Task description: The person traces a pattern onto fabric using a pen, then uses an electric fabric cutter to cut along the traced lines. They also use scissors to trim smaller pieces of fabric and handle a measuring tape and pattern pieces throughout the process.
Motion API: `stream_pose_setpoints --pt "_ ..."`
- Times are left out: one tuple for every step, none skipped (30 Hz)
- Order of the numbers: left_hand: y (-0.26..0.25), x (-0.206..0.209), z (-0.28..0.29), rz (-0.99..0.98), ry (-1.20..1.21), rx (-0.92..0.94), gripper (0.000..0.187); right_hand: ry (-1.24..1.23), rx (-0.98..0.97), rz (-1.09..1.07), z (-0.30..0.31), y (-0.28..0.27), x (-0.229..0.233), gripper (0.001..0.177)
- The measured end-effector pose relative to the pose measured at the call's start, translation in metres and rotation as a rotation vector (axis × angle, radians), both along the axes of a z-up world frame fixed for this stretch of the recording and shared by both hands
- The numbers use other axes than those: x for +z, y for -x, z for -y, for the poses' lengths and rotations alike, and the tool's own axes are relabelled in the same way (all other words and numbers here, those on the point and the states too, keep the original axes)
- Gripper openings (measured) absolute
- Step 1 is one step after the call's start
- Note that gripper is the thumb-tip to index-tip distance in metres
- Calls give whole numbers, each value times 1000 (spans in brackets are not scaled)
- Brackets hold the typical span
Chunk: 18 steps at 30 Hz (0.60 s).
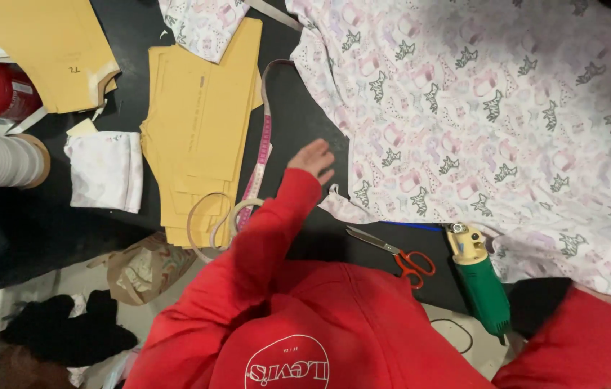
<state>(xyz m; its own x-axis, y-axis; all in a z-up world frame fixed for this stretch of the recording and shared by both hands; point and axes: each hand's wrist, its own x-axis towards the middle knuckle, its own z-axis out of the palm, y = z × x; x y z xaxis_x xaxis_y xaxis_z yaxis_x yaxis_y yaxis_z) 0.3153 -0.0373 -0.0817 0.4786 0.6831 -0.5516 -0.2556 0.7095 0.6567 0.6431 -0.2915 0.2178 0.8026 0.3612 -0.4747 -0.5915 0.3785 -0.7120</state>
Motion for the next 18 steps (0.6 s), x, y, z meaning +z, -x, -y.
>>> stream_pose_setpoints --pt "-1 17 -19 96 164 123 74 5 -6 5 37 2 -36 54" --pt "-14 11 -32 97 165 123 74 9 -11 9 56 -2 -53 55" --pt "-26 5 -49 146 194 198 74 9 -11 15 69 -5 -69 56" --pt "-39 0 -66 196 223 273 73 9 -10 21 81 -8 -86 56" --pt "-61 -23 -80 200 224 275 73 9 -9 25 95 -13 -103 56" --pt "-84 -46 -94 93 126 367 70 372 219 494 109 -19 -120 50" --pt "-104 -69 -109 -21 27 466 67 736 444 962 120 -26 -138 44" --pt "-104 -47 -111 -21 27 474 67 732 451 965 121 -28 -135 44" --pt "-107 -24 -117 -219 -231 581 61 738 479 966 121 -30 -133 39" --pt "-112 -2 -123 -420 -490 682 56 745 506 968 120 -33 -131 33" --pt "-116 11 -140 -416 -492 682 56 744 503 970 113 -23 -118 33" --pt "-120 25 -156 -486 -758 564 41 856 512 1144 105 -13 -106 43" --pt "-122 36 -170 -558 -1015 437 27 968 530 1317 98 -4 -94 52" --pt "-127 45 -186 -562 -1012 441 27 966 536 1319 84 3 -84 52" --pt "-134 55 -204 -585 -1036 369 24 651 458 969 69 9 -76 47" --pt "-142 65 -222 -607 -1059 297 20 342 369 615 53 16 -67 44" --pt "-151 68 -239 -602 -1062 299 20 340 365 620 26 25 -52 44" --pt "-160 70 -257 -764 -1075 188 20 294 242 463 -1 34 -38 46"
